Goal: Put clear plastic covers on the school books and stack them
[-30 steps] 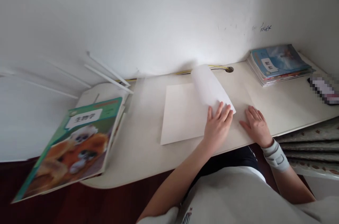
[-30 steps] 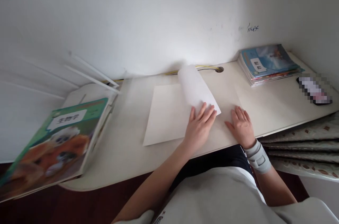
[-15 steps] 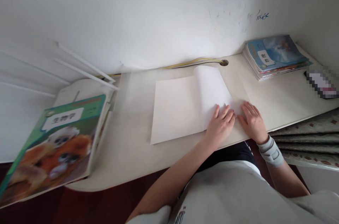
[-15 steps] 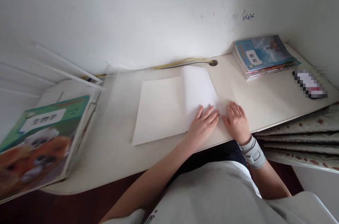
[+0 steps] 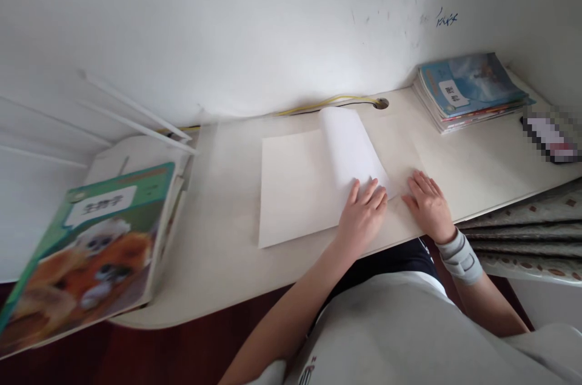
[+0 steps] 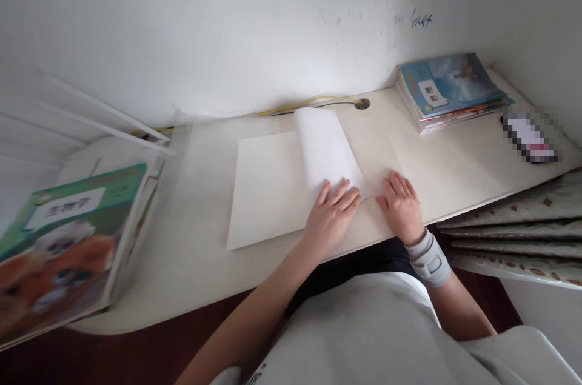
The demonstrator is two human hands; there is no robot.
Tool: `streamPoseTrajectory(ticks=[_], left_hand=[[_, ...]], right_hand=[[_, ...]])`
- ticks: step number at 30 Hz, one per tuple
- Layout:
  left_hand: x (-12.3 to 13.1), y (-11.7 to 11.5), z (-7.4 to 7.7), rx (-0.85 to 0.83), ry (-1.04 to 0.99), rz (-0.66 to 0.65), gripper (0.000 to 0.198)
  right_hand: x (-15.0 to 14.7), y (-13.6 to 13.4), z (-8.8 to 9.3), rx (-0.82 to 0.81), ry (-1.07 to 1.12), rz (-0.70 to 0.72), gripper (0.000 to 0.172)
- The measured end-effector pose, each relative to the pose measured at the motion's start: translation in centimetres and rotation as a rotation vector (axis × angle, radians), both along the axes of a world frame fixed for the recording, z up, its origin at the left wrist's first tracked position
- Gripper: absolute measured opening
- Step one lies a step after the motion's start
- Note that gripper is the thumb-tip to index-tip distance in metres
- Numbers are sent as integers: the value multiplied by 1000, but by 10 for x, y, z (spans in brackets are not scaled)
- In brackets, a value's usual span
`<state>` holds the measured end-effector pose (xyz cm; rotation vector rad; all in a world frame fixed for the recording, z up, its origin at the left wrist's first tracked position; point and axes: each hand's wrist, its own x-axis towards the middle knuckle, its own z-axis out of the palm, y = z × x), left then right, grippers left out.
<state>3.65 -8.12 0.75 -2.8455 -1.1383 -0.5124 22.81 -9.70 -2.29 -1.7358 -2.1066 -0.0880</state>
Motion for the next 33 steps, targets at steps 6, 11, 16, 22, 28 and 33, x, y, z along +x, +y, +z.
streamPoseTrajectory(ticks=[6, 11, 16, 22, 28, 33], left_hand=[[12, 3, -2, 1, 11, -3, 33], [19, 4, -2, -1, 22, 17, 32], [18, 3, -5, 23, 6, -6, 34], [17, 3, -4, 39, 93, -3, 34], [35, 5, -2, 2, 150, 51, 34], [40, 5, -9, 8, 127, 40, 36]], right_hand=[[1, 0, 3, -4, 11, 9, 36], [1, 0, 2, -9, 47, 11, 41], [2, 0, 0, -12, 98, -10, 42], [3, 1, -4, -5, 105, -18, 42], [5, 1, -4, 2, 136, -8, 44], [5, 1, -1, 29, 215, -47, 44]])
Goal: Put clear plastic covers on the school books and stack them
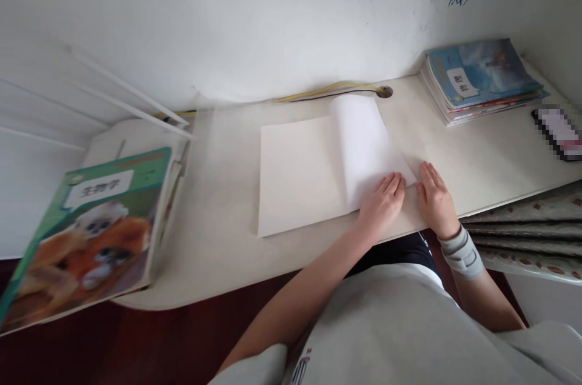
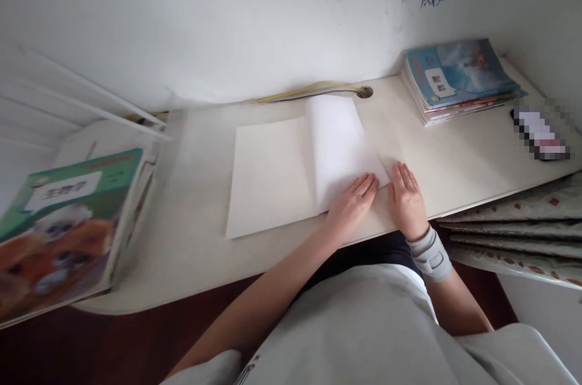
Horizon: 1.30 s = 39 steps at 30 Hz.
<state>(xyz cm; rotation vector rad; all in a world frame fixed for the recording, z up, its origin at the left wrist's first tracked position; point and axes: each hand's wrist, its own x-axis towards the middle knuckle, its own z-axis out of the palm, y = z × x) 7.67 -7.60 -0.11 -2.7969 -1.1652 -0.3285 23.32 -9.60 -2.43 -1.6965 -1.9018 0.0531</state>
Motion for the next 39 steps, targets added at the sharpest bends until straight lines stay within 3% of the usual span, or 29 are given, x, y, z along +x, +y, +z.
streamPoseTrajectory(ticks=[15, 22, 28, 39], left_hand=[[-10, -21, -5, 83, -39, -180, 31], [-5, -22, 11, 28, 83, -93, 34], [-25, -13, 24, 2, 139, 118, 37], [-32, -13, 25, 24, 124, 23, 34]], right_hand=[[-3, 0, 2, -26, -121, -30, 40], [-4, -1, 2, 1, -185, -24, 36], [-4, -1, 0, 1, -196, -29, 35], [-5, -3, 1, -3, -227, -12, 39]])
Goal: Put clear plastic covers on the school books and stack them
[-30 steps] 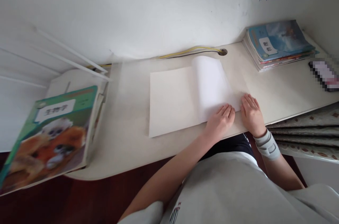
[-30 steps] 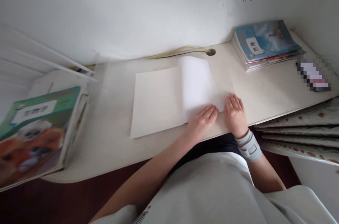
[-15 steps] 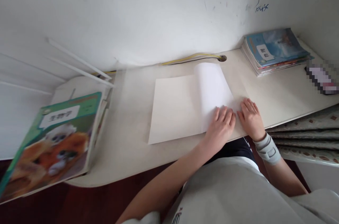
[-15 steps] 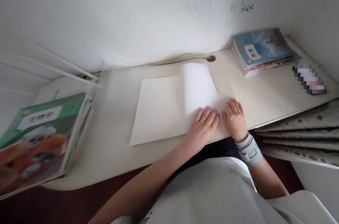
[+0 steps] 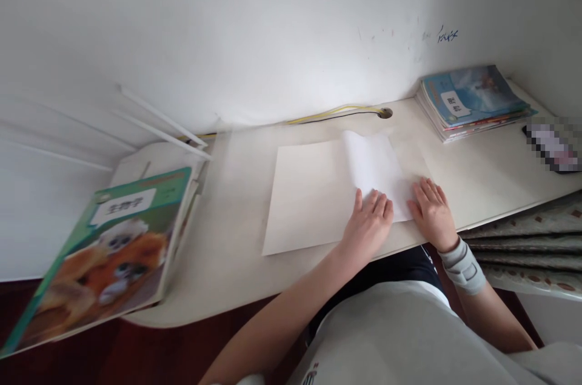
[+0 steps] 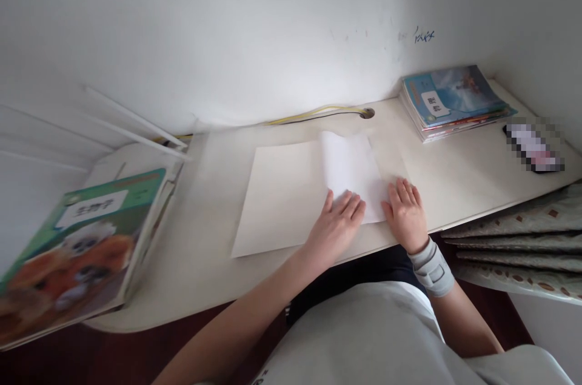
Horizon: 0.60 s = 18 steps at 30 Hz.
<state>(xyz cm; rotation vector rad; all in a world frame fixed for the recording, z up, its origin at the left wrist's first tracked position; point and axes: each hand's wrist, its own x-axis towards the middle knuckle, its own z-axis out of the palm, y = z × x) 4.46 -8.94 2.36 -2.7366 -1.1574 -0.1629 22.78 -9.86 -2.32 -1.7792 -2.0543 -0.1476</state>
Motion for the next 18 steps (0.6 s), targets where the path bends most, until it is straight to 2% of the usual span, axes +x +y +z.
streamPoseTrajectory(ticks=[6, 14, 16, 18], left_hand=[[1, 1, 3, 12, 21, -8, 32], [13, 0, -14, 6, -33, -47, 30], [10, 2, -11, -56, -50, -94, 27], [7, 10, -5, -243, -135, -147, 32]], right_hand=[[1, 0, -1, -4, 20, 5, 40], [0, -1, -2, 5, -63, 13, 40], [0, -1, -3, 3, -82, 12, 41], [-1, -1, -3, 3, -92, 5, 41]])
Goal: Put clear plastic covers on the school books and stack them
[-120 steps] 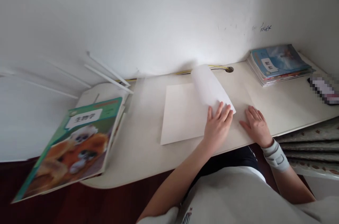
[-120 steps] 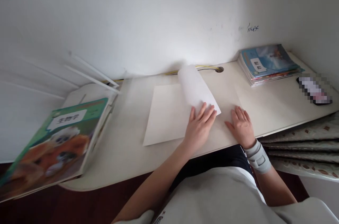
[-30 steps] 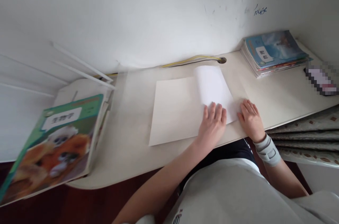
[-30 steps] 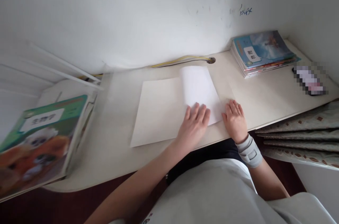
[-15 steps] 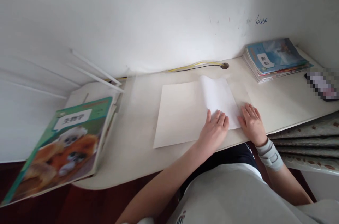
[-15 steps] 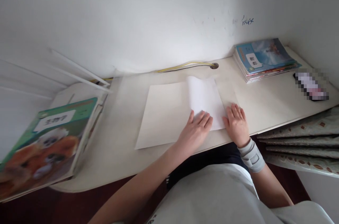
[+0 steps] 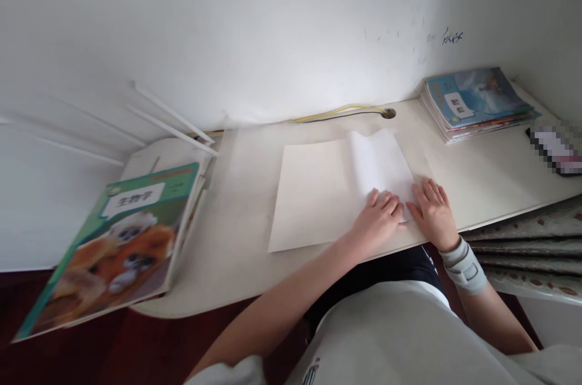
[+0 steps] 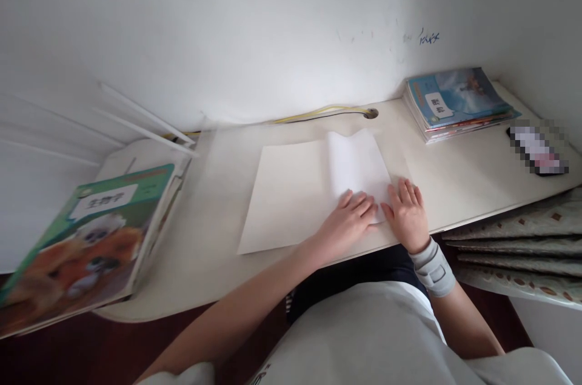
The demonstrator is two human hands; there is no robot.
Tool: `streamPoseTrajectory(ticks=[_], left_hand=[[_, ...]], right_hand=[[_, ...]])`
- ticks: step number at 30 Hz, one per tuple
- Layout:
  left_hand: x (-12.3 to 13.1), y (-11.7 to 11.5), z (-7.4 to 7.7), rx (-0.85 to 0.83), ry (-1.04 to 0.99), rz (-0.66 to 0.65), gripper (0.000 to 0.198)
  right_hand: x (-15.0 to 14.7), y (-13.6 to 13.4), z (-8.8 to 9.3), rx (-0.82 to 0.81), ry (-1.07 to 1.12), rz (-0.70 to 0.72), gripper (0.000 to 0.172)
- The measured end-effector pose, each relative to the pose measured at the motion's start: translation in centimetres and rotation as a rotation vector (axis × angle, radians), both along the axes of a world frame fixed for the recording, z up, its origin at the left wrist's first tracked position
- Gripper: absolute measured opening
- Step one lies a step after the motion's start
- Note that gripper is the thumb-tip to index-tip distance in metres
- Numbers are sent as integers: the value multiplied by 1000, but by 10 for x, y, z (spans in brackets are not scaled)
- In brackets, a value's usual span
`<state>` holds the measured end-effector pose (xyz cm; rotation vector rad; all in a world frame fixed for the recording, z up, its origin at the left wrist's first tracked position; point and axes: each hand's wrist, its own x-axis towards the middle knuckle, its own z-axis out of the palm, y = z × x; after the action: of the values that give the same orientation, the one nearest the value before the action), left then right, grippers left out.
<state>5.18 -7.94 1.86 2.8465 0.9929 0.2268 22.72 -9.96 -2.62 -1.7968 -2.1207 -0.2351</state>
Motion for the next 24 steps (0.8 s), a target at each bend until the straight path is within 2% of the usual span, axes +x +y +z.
streamPoseTrajectory(ticks=[2, 3, 5, 8, 11, 15, 20, 24], left_hand=[[3, 18, 6, -339, -206, 59, 43], [6, 30, 8, -531, -347, 149, 44], [18, 62, 11, -877, -641, 431, 36], [39, 116, 11, -968, -718, 600, 35], [54, 161, 13, -932, -703, 641, 35], [51, 196, 16, -765, -609, 674, 30], [28, 210, 13, -491, -399, 686, 13], [22, 213, 8, -391, -263, 663, 9]], right_hand=[[0, 0, 0, 1, -2, -3, 41], [0, 1, 0, 4, 0, -4, 41], [0, 1, 0, 9, 6, -5, 39], [-1, 1, -1, 12, 26, -5, 38], [-3, 1, -2, 18, 45, -5, 37], [-5, 1, -2, 42, 24, -17, 36], [-7, 1, 0, 38, 23, -22, 35], [-8, 1, 1, 21, 63, -16, 34]])
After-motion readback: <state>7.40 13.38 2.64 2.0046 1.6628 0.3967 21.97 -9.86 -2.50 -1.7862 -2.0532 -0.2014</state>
